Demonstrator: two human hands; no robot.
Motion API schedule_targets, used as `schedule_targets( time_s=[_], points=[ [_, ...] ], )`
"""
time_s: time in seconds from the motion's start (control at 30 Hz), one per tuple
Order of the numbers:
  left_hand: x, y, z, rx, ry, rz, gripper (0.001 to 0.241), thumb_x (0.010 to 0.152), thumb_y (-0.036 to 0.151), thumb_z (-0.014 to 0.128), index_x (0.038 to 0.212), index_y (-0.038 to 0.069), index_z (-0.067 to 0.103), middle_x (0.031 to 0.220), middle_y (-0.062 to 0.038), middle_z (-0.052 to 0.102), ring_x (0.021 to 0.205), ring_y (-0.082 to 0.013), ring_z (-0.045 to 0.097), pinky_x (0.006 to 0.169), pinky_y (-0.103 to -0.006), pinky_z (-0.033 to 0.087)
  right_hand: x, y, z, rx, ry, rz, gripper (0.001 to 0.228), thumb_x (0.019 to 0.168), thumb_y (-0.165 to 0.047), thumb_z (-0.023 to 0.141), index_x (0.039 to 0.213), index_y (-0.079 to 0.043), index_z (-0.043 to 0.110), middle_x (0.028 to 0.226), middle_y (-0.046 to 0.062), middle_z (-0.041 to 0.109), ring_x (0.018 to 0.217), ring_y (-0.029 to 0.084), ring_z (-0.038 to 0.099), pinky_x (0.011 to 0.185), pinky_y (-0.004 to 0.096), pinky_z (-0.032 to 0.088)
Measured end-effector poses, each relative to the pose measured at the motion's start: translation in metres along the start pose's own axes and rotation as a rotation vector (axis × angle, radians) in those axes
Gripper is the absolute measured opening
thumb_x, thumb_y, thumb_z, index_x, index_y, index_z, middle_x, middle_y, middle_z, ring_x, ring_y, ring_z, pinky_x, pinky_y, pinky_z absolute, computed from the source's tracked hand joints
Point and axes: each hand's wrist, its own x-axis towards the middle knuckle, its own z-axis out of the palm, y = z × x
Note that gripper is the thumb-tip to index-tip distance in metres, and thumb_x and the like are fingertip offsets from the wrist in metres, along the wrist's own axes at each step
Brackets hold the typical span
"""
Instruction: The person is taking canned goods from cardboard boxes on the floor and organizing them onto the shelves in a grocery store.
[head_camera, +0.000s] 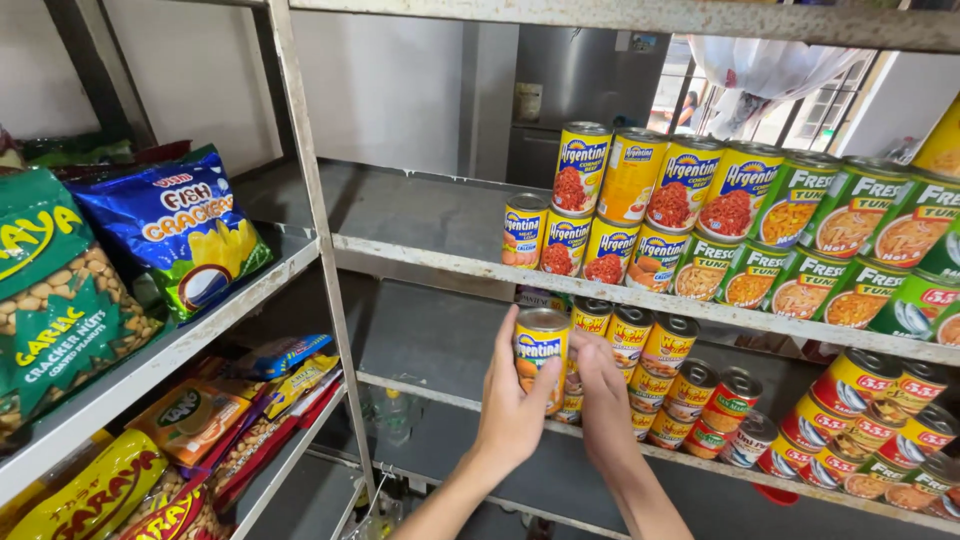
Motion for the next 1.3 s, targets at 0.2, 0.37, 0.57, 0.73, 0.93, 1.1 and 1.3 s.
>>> schedule_targets(
  time_s=[0.2, 0.37, 0.57, 0.73, 0.93, 1.1, 1.3],
  points=[
    [0.088, -0.008, -0.016, -0.142, -0.046, 0.384, 0.075, 0.103, 0.013, 0.062, 0.162, 0.0, 0.017, 0.155, -0.02, 0.046, 0.143, -0.0236, 0.046, 0.119, -0.0359, 0.035, -0.032, 0.013, -0.007, -0.014, -0.03, 0.124, 0.046, 0.103, -0.036, 0.038, 0.118, -0.007, 0.071, 0.104, -0.002, 0.063, 0.099, 0.009, 0.057, 0.08, 0.028, 0.046],
    [0.162, 0.017, -0.019, -0.148, -0.081, 0.42, 0.069, 0.105, 0.015, 0.06, 0.161, 0.002, 0.022, 0.147, -0.017, 0.054, 0.133, -0.0206, 0.053, 0.114, -0.0341, 0.043, -0.049, 0.089, -0.028, 0.116, -0.027, 0.246, 0.052, 0.109, -0.038, 0.039, 0.116, 0.0, 0.075, 0.092, 0.006, 0.06, 0.086, 0.014, 0.054, 0.073, 0.03, 0.046],
    [0.224, 0.01, -0.009, -0.2, -0.142, 0.424, 0.07, 0.102, 0.011, 0.063, 0.16, 0.004, 0.025, 0.141, -0.013, 0.059, 0.126, -0.0181, 0.058, 0.108, -0.0336, 0.047, -0.052, 0.152, -0.058, 0.219, -0.103, 0.445, 0.057, 0.104, -0.039, 0.034, 0.113, 0.002, 0.073, 0.09, 0.005, 0.065, 0.074, 0.014, 0.059, 0.061, 0.029, 0.048],
    [0.237, 0.012, 0.0, -0.091, -0.112, 0.488, 0.065, 0.101, 0.009, 0.065, 0.157, 0.004, 0.032, 0.143, -0.015, 0.059, 0.128, -0.0184, 0.059, 0.108, -0.034, 0.048, -0.062, 0.192, -0.082, 0.387, -0.262, 0.517, 0.06, 0.103, -0.044, 0.033, 0.115, 0.001, 0.071, 0.083, 0.009, 0.066, 0.066, 0.014, 0.062, 0.06, 0.026, 0.049],
    [0.24, 0.011, 0.009, 0.086, 0.033, 0.434, 0.067, 0.097, 0.011, 0.067, 0.155, 0.004, 0.034, 0.139, -0.017, 0.061, 0.118, -0.0224, 0.065, 0.099, -0.0356, 0.053, -0.07, 0.25, -0.099, 0.295, -0.201, 0.418, 0.067, 0.103, -0.048, 0.035, 0.112, 0.008, 0.071, 0.072, 0.013, 0.069, 0.05, 0.011, 0.055, 0.047, 0.025, 0.042],
    [0.247, 0.003, 0.006, 0.179, 0.088, 0.377, 0.068, 0.096, 0.016, 0.07, 0.154, 0.004, 0.035, 0.141, -0.019, 0.059, 0.119, -0.0257, 0.066, 0.099, -0.0363, 0.054, -0.071, 0.248, -0.102, 0.262, -0.25, 0.468, 0.068, 0.103, -0.048, 0.033, 0.113, 0.007, 0.07, 0.071, 0.013, 0.069, 0.052, 0.012, 0.059, 0.049, 0.025, 0.045],
    [0.248, -0.004, 0.0, 0.26, 0.113, 0.478, 0.073, 0.088, 0.017, 0.082, 0.147, 0.0, 0.042, 0.137, -0.021, 0.063, 0.124, -0.0284, 0.064, 0.102, -0.0398, 0.051, -0.079, 0.223, -0.095, 0.28, -0.26, 0.545, 0.064, 0.103, -0.046, 0.035, 0.115, 0.007, 0.069, 0.073, 0.012, 0.066, 0.054, 0.012, 0.059, 0.051, 0.025, 0.047]
  ],
)
